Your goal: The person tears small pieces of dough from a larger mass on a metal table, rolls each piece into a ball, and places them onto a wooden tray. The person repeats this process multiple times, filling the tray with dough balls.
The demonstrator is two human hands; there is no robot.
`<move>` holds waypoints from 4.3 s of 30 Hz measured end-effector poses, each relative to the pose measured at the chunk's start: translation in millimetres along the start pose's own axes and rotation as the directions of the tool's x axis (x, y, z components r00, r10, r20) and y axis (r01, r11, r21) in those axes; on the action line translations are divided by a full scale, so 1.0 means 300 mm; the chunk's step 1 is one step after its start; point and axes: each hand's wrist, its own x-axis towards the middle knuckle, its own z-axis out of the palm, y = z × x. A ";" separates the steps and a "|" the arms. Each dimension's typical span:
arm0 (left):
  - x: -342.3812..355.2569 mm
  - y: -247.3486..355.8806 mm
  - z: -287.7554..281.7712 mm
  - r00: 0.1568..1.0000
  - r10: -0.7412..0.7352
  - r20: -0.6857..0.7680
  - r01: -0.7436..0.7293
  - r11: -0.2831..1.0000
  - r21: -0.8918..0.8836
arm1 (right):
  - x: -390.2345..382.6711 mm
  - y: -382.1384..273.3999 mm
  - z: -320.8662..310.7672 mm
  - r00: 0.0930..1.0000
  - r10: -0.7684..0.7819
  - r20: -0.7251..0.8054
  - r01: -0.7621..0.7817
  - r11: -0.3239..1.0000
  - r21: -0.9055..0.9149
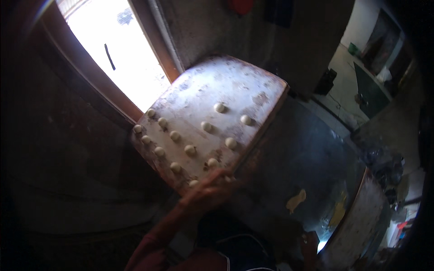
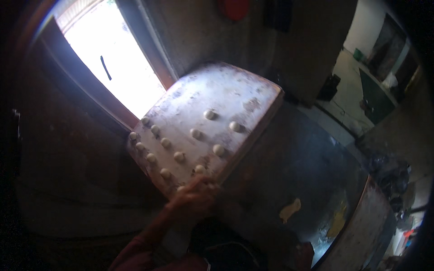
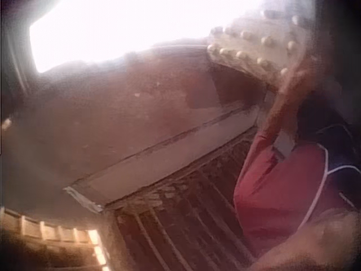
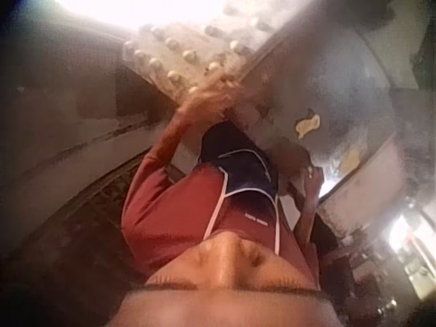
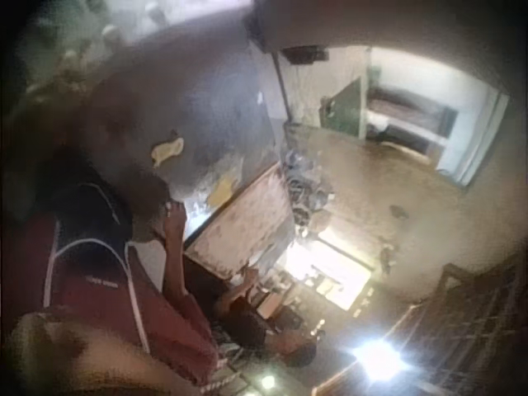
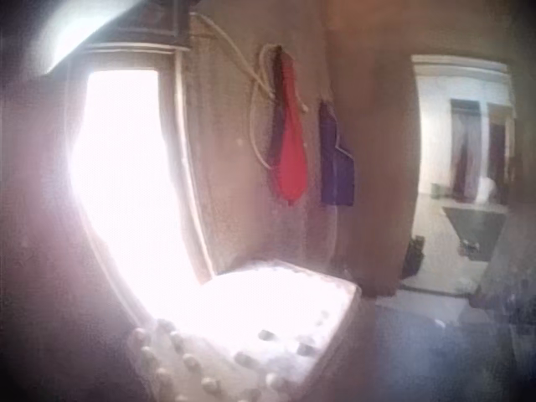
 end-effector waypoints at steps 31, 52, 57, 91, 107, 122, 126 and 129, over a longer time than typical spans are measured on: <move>0.100 -0.393 -0.246 0.631 -0.567 -0.529 0.711 0.696 0.102 | 0.040 -0.171 0.254 0.807 0.146 -0.572 0.164 0.875 0.455; 0.116 0.384 0.308 0.881 -0.269 0.390 0.471 0.410 -0.781 | 0.017 -0.455 0.019 0.965 -0.244 -0.095 0.189 0.401 0.896; 0.202 0.372 0.546 0.887 -0.228 0.401 0.461 0.459 -0.760 | 0.007 -0.126 0.148 0.872 0.279 -0.402 -0.041 0.860 0.509; 0.242 0.235 1.029 0.979 -0.202 0.038 0.204 0.933 -0.298 | 0.089 0.131 0.266 0.840 -0.042 -0.542 0.195 0.954 0.227; 0.244 0.200 0.994 0.947 -0.304 0.105 0.309 0.769 -0.560 | -0.146 0.011 0.143 0.856 0.228 -0.463 -0.120 0.961 0.250; 0.176 0.120 0.897 0.963 -0.195 0.187 0.268 0.628 -0.730 | 0.501 -1.903 -0.172 0.254 -0.691 -0.677 0.966 0.216 0.142; 0.128 0.111 0.904 0.970 -0.210 0.119 0.233 0.690 -0.686 | 0.492 -1.839 -0.101 0.363 -0.805 -0.470 0.881 0.460 -0.108; 0.095 0.121 0.927 0.969 -0.239 0.058 0.220 0.738 -0.637 | 0.402 -1.419 -0.137 0.408 -0.675 -0.616 0.852 0.523 -0.009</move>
